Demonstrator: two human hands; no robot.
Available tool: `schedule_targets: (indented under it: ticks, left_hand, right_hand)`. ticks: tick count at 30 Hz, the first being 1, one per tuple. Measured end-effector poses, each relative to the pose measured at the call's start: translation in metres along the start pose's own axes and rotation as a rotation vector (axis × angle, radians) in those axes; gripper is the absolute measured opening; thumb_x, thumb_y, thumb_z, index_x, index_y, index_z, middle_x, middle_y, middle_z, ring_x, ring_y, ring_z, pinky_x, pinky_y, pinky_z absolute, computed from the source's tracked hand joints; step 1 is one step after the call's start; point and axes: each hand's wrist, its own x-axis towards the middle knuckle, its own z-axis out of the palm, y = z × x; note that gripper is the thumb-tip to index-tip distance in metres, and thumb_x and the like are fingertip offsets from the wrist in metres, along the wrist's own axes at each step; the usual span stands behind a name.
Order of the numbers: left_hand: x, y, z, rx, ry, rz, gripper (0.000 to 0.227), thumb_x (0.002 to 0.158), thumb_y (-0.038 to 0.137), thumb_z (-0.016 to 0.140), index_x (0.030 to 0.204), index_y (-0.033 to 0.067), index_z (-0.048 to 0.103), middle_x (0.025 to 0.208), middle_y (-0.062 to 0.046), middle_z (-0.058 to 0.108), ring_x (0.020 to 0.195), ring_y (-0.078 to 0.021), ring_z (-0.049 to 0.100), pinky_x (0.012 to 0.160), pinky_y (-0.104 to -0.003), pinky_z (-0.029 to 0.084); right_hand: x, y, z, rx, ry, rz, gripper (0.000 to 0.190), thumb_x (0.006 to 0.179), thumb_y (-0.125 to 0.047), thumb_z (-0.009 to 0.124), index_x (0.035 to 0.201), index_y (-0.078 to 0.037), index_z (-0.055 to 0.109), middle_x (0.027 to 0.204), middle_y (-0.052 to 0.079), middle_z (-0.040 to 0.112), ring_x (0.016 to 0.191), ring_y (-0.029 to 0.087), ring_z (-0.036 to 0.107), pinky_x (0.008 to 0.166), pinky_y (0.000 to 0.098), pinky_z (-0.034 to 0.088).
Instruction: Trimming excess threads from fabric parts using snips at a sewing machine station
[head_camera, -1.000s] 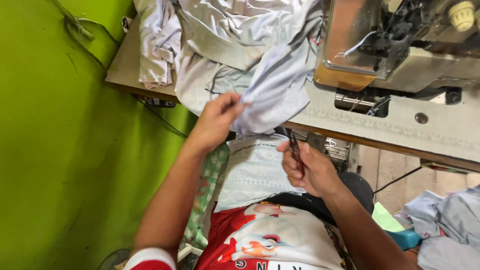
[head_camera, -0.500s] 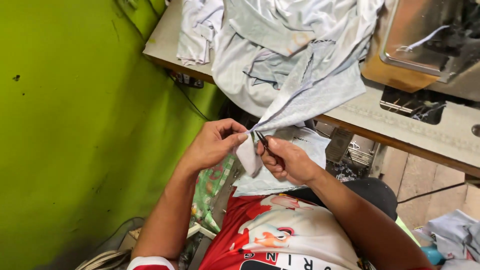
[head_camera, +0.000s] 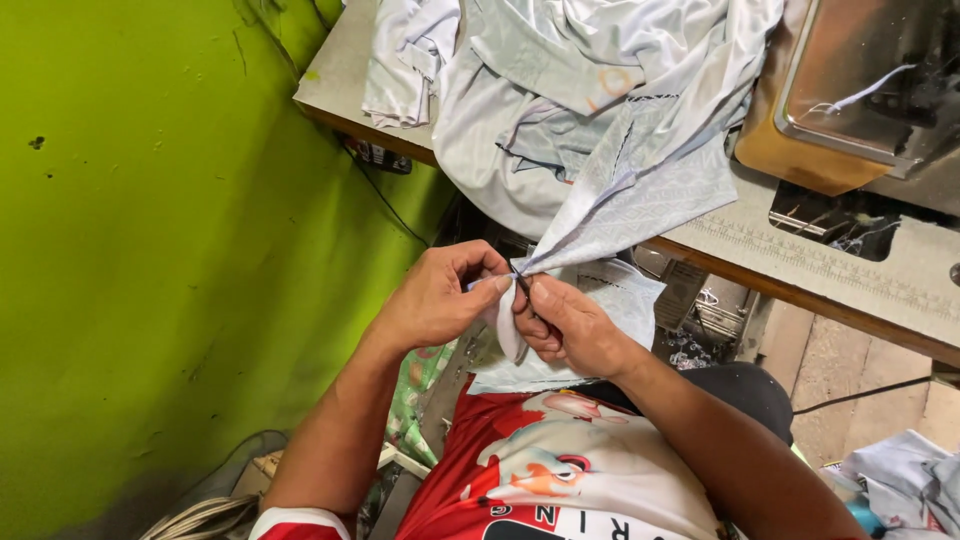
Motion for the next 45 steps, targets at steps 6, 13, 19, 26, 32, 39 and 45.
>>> schedule_targets:
  ticks: [6, 13, 19, 26, 32, 39, 45]
  left_hand:
    - [-0.001, 0.009, 0.003, 0.037, -0.003, 0.014, 0.006, 0.085, 0.009, 0.069, 0.087, 0.0089, 0.075, 0.064, -0.002, 0.065, 0.063, -0.0096, 0.058, 0.059, -0.025, 0.049]
    - [-0.003, 0.01, 0.008, -0.043, -0.023, 0.073, 0.006, 0.085, 0.005, 0.067, 0.084, 0.0061, 0.073, 0.063, -0.003, 0.061, 0.066, -0.0099, 0.056, 0.061, -0.025, 0.049]
    - [-0.004, 0.013, 0.01, -0.057, -0.004, 0.09, 0.005, 0.086, 0.005, 0.068, 0.084, 0.0063, 0.072, 0.063, -0.003, 0.061, 0.064, -0.0094, 0.056, 0.06, -0.025, 0.049]
    - [-0.006, 0.008, 0.013, -0.085, -0.002, 0.094, 0.005, 0.086, 0.003, 0.067, 0.085, 0.0059, 0.072, 0.064, -0.002, 0.059, 0.066, -0.009, 0.055, 0.062, -0.025, 0.049]
    - [-0.005, 0.009, 0.013, -0.081, -0.001, 0.119, 0.005, 0.086, 0.003, 0.068, 0.085, 0.0056, 0.072, 0.065, -0.003, 0.06, 0.067, -0.0096, 0.056, 0.062, -0.025, 0.05]
    - [-0.008, 0.006, 0.005, 0.009, 0.128, 0.262, 0.005, 0.084, 0.003, 0.072, 0.088, 0.006, 0.074, 0.075, -0.01, 0.065, 0.07, -0.0155, 0.061, 0.064, -0.03, 0.052]
    - [-0.015, 0.031, 0.033, 0.024, 0.327, 0.335, 0.011, 0.089, 0.007, 0.076, 0.099, 0.0087, 0.079, 0.078, -0.006, 0.068, 0.072, -0.012, 0.064, 0.064, -0.026, 0.054]
  right_hand:
    - [-0.004, 0.002, 0.008, -0.039, 0.048, -0.077, 0.032, 0.11, -0.027, 0.039, 0.102, 0.0, 0.054, 0.061, 0.002, 0.034, 0.043, 0.009, 0.036, 0.032, 0.0192, 0.035]
    - [-0.005, 0.004, 0.003, 0.029, 0.082, -0.088, 0.03, 0.11, -0.025, 0.042, 0.097, 0.0, 0.053, 0.056, -0.002, 0.029, 0.039, 0.007, 0.032, 0.03, 0.0182, 0.032]
    - [-0.005, 0.003, 0.006, 0.046, 0.028, -0.114, 0.029, 0.109, -0.025, 0.041, 0.102, 0.001, 0.052, 0.057, 0.001, 0.033, 0.04, 0.008, 0.037, 0.032, 0.0191, 0.035]
    - [-0.004, -0.002, 0.01, 0.084, 0.04, -0.094, 0.029, 0.109, -0.024, 0.041, 0.098, 0.002, 0.05, 0.053, -0.002, 0.031, 0.036, 0.006, 0.034, 0.03, 0.0183, 0.034]
    - [-0.002, -0.002, 0.011, 0.085, 0.041, -0.114, 0.03, 0.11, -0.024, 0.039, 0.098, 0.002, 0.049, 0.053, -0.003, 0.027, 0.035, 0.006, 0.029, 0.029, 0.0191, 0.032]
    - [0.001, -0.025, 0.003, 0.021, 0.079, -0.209, 0.032, 0.108, -0.033, 0.04, 0.104, -0.002, 0.046, 0.059, -0.002, 0.034, 0.041, 0.003, 0.033, 0.033, 0.0164, 0.032]
    - [0.006, -0.055, 0.026, -0.555, 0.203, -0.303, 0.057, 0.078, -0.028, 0.088, 0.118, 0.002, 0.06, 0.088, 0.015, 0.069, 0.062, 0.007, 0.053, 0.056, 0.0188, 0.049]
